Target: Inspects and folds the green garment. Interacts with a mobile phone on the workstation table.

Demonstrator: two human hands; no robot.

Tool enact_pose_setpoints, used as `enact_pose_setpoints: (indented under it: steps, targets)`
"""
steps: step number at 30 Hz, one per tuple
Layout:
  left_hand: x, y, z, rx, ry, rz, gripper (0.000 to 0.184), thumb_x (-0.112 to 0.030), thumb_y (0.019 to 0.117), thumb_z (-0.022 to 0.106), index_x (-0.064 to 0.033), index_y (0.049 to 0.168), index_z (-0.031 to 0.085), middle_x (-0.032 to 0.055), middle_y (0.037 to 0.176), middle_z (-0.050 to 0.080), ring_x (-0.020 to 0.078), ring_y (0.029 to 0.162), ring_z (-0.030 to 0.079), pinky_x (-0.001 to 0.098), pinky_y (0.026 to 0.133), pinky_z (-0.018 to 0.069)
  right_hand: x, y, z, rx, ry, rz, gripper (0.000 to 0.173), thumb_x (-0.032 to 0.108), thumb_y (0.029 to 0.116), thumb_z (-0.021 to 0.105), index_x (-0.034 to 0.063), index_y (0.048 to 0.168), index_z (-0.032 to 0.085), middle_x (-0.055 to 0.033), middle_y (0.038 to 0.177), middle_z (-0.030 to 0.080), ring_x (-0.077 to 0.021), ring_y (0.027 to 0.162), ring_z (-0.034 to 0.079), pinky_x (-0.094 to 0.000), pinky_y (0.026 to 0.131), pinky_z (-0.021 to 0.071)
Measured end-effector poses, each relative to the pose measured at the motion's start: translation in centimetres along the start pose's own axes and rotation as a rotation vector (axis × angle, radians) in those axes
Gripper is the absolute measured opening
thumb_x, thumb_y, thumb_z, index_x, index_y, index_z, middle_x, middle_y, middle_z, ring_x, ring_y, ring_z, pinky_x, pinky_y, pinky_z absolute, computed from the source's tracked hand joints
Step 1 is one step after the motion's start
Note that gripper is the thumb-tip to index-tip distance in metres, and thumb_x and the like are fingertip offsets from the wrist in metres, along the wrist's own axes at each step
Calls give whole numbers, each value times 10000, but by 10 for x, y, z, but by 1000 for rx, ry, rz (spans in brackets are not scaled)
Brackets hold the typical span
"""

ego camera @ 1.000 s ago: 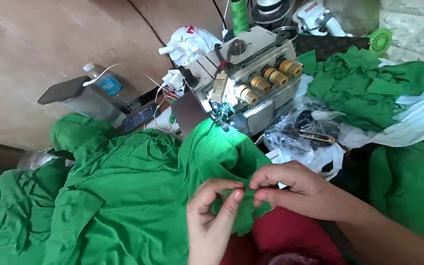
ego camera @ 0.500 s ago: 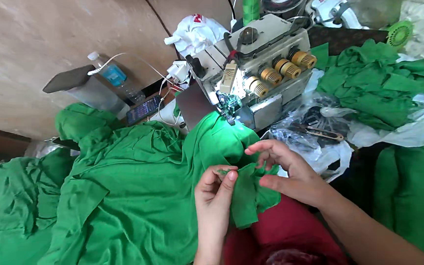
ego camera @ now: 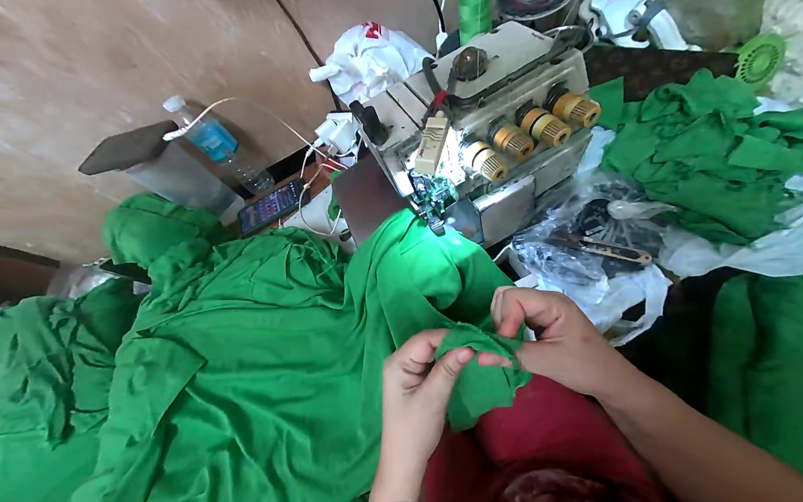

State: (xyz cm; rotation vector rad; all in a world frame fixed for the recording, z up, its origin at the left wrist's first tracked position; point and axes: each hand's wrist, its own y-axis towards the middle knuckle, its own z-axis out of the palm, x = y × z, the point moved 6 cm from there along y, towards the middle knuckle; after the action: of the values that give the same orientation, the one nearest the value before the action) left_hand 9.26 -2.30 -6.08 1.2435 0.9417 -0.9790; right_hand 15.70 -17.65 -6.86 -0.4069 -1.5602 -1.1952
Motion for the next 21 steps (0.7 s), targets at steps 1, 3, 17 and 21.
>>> enact_pose_setpoints:
  steps: [1, 3, 17, 21]
  targets:
    - [-4, 0, 0, 7, 74, 16, 142, -160, 1008, 633, -79, 1036, 747, -16, 942, 775, 43, 859, 732, 226, 801, 608, 3, 1, -3, 2, -72, -12, 211, 145, 820, 811, 114, 826, 602, 77, 846, 633, 65, 881, 602, -108, 792, 507]
    - [-10, 1, -5, 25, 221, 9, 181, -138, 1034, 579, -47, 1031, 736, -22, 997, 759, 33, 938, 712, 230, 862, 591, 14, 4, -9, -10, -320, -84, 134, 136, 823, 740, 108, 868, 616, 47, 859, 641, 44, 898, 599, -116, 833, 487]
    - [-10, 7, -3, -14, -26, -182, 115, -187, 994, 660, -87, 1037, 699, -82, 826, 712, -19, 746, 667, 171, 691, 566, 21, -2, 1, -16, -705, -514, 120, 235, 1030, 596, 198, 1143, 611, -17, 1145, 634, -123, 1083, 591, -258, 976, 452]
    - [-13, 6, -5, -41, 114, -130, 54, -75, 969, 660, -58, 983, 709, -58, 835, 715, -8, 754, 666, 173, 705, 565, 18, -4, 8, 49, -614, -549, 107, 282, 1025, 632, 240, 1102, 692, -1, 1187, 624, -125, 1135, 556, -277, 1028, 416]
